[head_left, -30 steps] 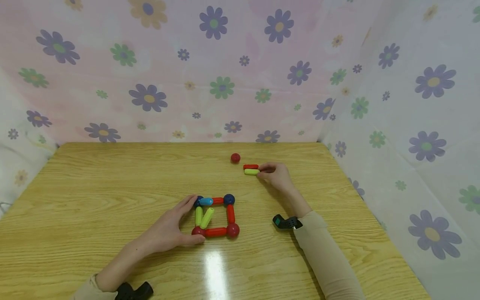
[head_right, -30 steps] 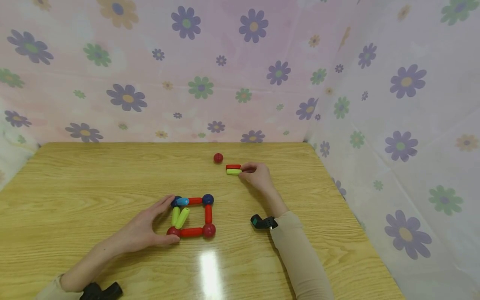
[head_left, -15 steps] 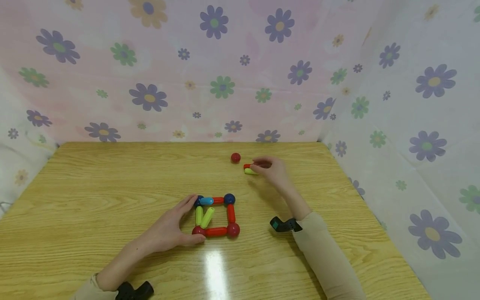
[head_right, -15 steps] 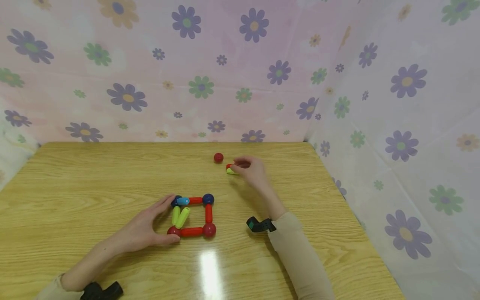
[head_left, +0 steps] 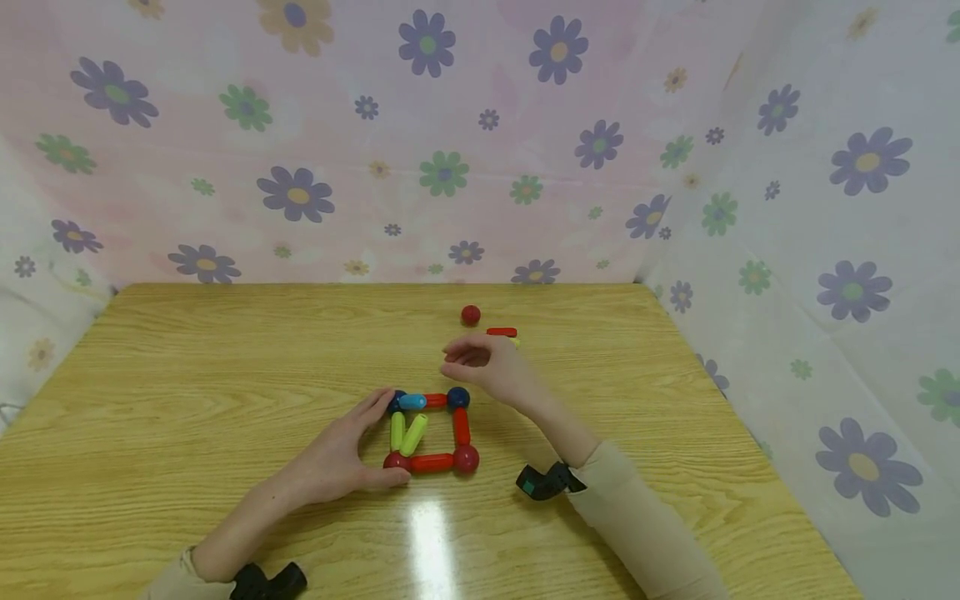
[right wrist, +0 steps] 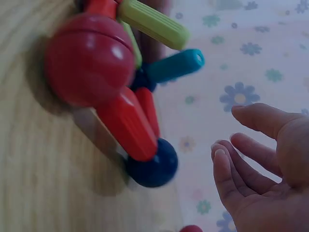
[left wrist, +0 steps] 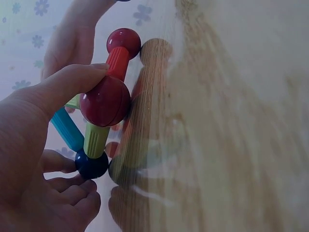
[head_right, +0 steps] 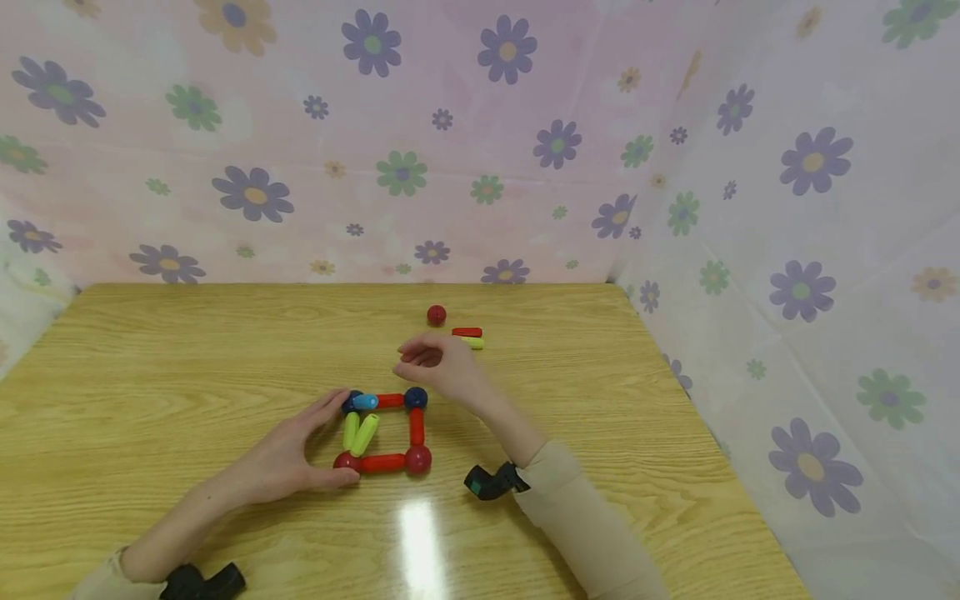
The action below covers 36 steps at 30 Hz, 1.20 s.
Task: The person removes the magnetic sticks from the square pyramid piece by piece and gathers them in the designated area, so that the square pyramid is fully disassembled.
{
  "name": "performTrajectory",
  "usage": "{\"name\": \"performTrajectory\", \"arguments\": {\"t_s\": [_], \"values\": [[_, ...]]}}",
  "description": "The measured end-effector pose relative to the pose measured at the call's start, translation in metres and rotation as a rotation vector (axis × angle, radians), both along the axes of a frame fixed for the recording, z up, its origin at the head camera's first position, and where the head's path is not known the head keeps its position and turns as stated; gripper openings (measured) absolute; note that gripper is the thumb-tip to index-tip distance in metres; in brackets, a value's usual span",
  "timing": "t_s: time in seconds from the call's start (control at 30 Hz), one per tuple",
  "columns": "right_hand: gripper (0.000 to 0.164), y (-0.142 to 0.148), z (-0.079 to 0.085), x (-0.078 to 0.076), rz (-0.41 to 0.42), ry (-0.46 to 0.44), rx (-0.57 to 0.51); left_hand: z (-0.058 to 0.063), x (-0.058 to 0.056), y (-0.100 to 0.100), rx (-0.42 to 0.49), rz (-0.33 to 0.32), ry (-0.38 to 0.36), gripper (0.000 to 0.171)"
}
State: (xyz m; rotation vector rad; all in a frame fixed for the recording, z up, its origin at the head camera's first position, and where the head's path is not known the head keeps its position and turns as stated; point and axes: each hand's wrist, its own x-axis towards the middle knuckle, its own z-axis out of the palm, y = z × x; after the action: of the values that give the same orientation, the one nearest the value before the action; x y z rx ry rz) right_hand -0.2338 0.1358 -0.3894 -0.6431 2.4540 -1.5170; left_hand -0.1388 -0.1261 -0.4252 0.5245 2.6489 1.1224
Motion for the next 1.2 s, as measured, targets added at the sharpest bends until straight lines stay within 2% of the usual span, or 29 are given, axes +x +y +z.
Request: {"name": "performTrajectory", "arguments": {"t_s": [0.23,0.37,0.8,1.07,1.2], "values": [[0.040,-0.017,-0.011,0.011,0.115,-0.005,-0.003,-0.001,0.000,-0.001,0.003,-0.005,0.001,0.116],[0.037,-0.025,-0.013,0.017,0.148,0.004,0.002,-0.001,-0.001,-0.002,0.007,-0.010,0.000,0.116],[0.034,-0.033,-0.018,0.024,0.168,-0.024,0.009,0.003,0.001,-0.001,0.002,0.004,-0.043,0.116],[0.034,-0.032,-0.020,0.021,0.134,-0.007,0.024,0.003,0.001,-0.001,0.002,0.008,-0.045,0.116],[0.028,-0.031,-0.021,0.021,0.114,-0.001,0.041,0.002,0.001,-0.002,0.003,0.007,-0.046,0.116]]}}
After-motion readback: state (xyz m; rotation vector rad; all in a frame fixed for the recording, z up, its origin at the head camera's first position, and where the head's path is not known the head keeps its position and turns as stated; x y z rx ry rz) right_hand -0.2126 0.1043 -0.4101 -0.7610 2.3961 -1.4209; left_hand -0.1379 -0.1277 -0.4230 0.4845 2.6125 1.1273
